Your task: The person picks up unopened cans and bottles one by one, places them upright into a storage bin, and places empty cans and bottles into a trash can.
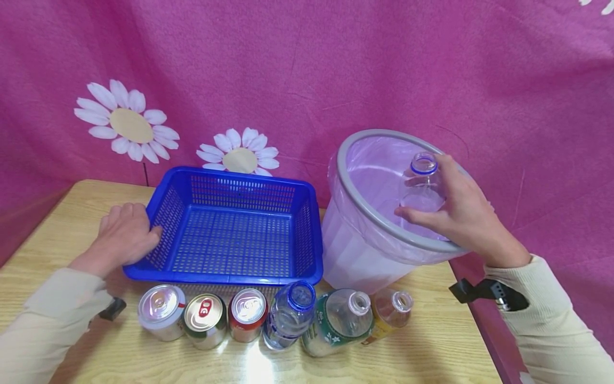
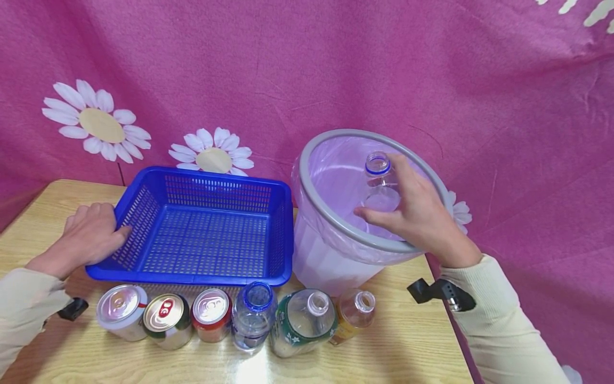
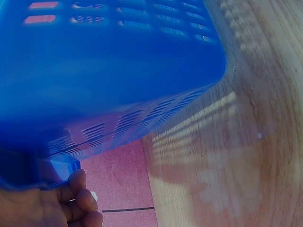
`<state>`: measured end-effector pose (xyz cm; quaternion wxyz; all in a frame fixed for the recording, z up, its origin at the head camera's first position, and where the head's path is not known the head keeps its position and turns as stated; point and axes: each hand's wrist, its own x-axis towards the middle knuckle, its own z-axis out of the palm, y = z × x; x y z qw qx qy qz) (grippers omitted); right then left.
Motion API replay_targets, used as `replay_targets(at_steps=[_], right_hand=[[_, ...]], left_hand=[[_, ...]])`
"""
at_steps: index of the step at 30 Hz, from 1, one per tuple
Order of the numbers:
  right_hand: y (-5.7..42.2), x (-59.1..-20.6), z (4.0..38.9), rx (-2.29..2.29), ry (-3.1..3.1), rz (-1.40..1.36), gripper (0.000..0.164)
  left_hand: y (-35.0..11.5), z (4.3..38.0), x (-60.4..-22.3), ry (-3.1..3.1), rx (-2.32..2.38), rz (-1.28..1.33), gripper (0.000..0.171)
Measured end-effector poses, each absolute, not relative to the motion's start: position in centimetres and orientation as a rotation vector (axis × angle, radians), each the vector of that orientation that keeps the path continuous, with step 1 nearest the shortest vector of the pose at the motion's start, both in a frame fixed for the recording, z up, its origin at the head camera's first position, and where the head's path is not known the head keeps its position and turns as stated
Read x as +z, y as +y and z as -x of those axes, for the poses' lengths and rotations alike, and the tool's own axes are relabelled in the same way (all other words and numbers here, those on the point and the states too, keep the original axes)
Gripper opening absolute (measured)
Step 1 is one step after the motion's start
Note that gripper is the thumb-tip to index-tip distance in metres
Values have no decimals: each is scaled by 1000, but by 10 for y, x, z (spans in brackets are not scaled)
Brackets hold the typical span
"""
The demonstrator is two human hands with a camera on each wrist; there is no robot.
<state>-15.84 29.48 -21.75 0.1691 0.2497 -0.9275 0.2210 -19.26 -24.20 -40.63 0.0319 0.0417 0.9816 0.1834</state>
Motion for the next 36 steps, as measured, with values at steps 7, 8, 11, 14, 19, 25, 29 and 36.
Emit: replay_targets(at_steps=[7, 8, 11, 14, 19, 25, 29, 36], right_hand=[[296, -216, 158, 612, -2680, -641, 89], [296, -216, 158, 622, -2681, -645, 88], [296, -217, 159, 676, -2673, -684, 84], [296, -218, 160, 724, -2660, -723, 81], [295, -219, 160, 704, -2653, -729, 75], [297, -219, 161, 661, -2650, -720, 70], [297, -219, 161, 655, -2647, -714, 68], [297, -219, 160, 649, -2645, -692, 63]], left_hand=[[-242, 192, -407, 3030, 566, -135, 43], [-242, 192, -407, 3029, 566, -135, 44], [-242, 192, -407, 3028, 570, -134, 44], [-242, 192, -407, 3020, 571, -133, 44], [-242, 192, -406, 3003, 573, -128, 45], [-241, 192, -405, 3002, 576, -123, 45], [-242, 192, -406, 2999, 572, -124, 46], [-242, 193, -406, 3004, 572, -124, 45]])
